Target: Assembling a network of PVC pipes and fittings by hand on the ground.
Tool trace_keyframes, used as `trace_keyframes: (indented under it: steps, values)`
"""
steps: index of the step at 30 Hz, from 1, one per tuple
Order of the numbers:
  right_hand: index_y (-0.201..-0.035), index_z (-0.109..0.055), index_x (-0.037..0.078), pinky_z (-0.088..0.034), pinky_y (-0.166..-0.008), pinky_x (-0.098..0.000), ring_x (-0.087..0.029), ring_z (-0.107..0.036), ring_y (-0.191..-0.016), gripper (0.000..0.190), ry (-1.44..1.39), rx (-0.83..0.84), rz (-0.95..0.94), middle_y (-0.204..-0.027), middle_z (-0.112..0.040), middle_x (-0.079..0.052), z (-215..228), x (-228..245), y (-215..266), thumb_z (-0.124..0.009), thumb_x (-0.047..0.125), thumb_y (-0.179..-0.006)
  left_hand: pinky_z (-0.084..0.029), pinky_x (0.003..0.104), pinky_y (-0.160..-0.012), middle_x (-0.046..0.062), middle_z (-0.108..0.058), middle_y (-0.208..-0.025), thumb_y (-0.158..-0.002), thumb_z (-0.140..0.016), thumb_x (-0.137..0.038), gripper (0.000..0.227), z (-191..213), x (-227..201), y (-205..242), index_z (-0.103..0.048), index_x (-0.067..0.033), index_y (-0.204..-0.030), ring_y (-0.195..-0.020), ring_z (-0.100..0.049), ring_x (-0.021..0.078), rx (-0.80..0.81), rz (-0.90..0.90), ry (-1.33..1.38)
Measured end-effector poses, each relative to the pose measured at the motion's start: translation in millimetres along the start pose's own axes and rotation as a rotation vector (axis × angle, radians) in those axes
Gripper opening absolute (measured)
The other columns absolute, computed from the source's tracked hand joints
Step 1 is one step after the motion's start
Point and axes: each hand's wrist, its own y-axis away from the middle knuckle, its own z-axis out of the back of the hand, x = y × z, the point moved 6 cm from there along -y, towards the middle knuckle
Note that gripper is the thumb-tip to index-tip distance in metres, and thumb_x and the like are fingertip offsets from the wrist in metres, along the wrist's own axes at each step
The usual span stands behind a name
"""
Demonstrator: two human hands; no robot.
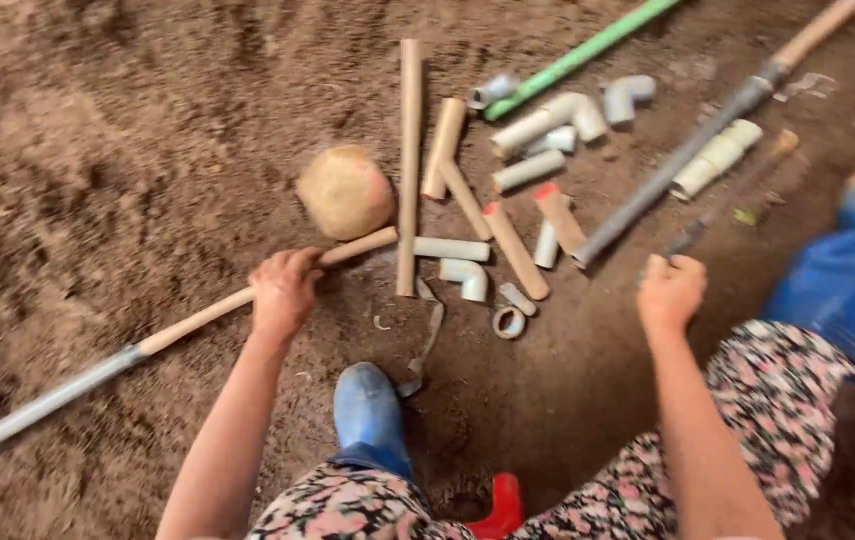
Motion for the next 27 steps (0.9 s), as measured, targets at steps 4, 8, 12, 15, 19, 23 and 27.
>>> trace_keyframes:
  steps: [4,8,12,15,19,23,27]
  values:
    - [-0.101,-0.052,-0.008,-0.044,-0.079,-0.0425,-0.04,-0.054,-0.082,0.037,-0.074,0.044,0.081,-0.092,-0.057,-0.025,-17.1,-3.7,-17.1,-0.069,0.021,-0.088,-0.034,0.04,-0.09,0.003,-0.064,-0.099,-0.085,-0.063,-0.026,0.027,30.7,-15.6,-2.5,-0.064,-0.0197,-0.111,-0.093,-0.056,0.0213,-0.033,0.001,0.178]
    - [-0.118,-0.043,-0.007,-0.041,-0.082,-0.0434,-0.04,-0.053,-0.092,0.051,-0.063,0.128,-0.07,-0.104,-0.053,-0.026,-19.0,-10.7,-22.7,-0.07,0.013,-0.08,-0.03,0.036,-0.094,0.005,-0.065,-0.103,-0.086,-0.061,-0.036,0.036,38.9,-26.1,-12.2,-0.062,-0.0139,-0.115,-0.095,-0.056,0.0191,0.036,0.013,0.214]
    - [-0.125,-0.036,-0.001,-0.042,-0.041,-0.0281,-0.018,-0.051,-0.059,0.056,-0.439,0.256,-0.508,-0.104,-0.05,-0.02,-18.4,-14.6,-18.0,-0.061,0.004,-0.075,-0.033,0.038,-0.094,0.007,-0.063,-0.097,-0.089,-0.06,-0.031,0.03,51.3,-50.5,-22.9,-0.063,-0.0113,-0.112,-0.095,-0.055,0.0196,-0.116,-0.087,0.266]
    - [-0.105,-0.055,0.003,-0.036,-0.041,-0.022,-0.009,-0.042,-0.048,0.026,-0.561,0.38,-0.64,-0.077,-0.056,-0.005,1.5,13.8,-9.1,-0.055,0.003,-0.08,-0.051,0.032,-0.07,0.011,-0.065,-0.082,-0.088,-0.063,-0.012,0.011,74.1,-92.2,-36.9,-0.065,-0.0014,-0.089,-0.075,-0.059,0.0205,-0.402,-0.272,0.294]
    - [-0.098,-0.06,0.006,-0.043,-0.052,-0.0233,-0.011,-0.053,-0.067,0.021,-0.826,0.423,-0.787,-0.084,-0.058,-0.003,4.9,9.7,16.2,-0.05,-0.001,-0.081,-0.054,0.027,-0.063,0.006,-0.068,-0.085,-0.087,-0.063,-0.015,0.014,34.2,-138.6,-73.0,-0.068,-0.0092,-0.099,-0.072,-0.063,0.0166,-0.24,-0.263,0.349]
    - [-0.103,-0.049,-0.002,-0.05,-0.053,-0.0308,-0.015,-0.054,-0.066,0.031,-0.983,0.372,-0.768,-0.081,-0.046,-0.006,23.2,33.1,44.4,-0.054,-0.003,-0.072,-0.05,0.033,-0.068,0.0,-0.057,-0.084,-0.078,-0.068,-0.028,0.02,-13.5,-175.3,-92.5,-0.06,-0.02,-0.095,-0.079,-0.062,0.021,-0.378,-0.477,0.066]
    - [-0.098,-0.05,-0.001,-0.043,-0.043,-0.0266,-0.012,-0.049,-0.054,0.024,-1.01,0.293,-0.71,-0.076,-0.047,-0.005,35.3,57.1,51.1,-0.052,-0.003,-0.074,-0.049,0.034,-0.07,0.004,-0.05,-0.093,-0.076,-0.064,-0.02,0.024,-47.7,-172.7,-107.1,-0.049,-0.0141,-0.093,-0.084,-0.059,0.0251,-0.106,-0.263,-0.208]
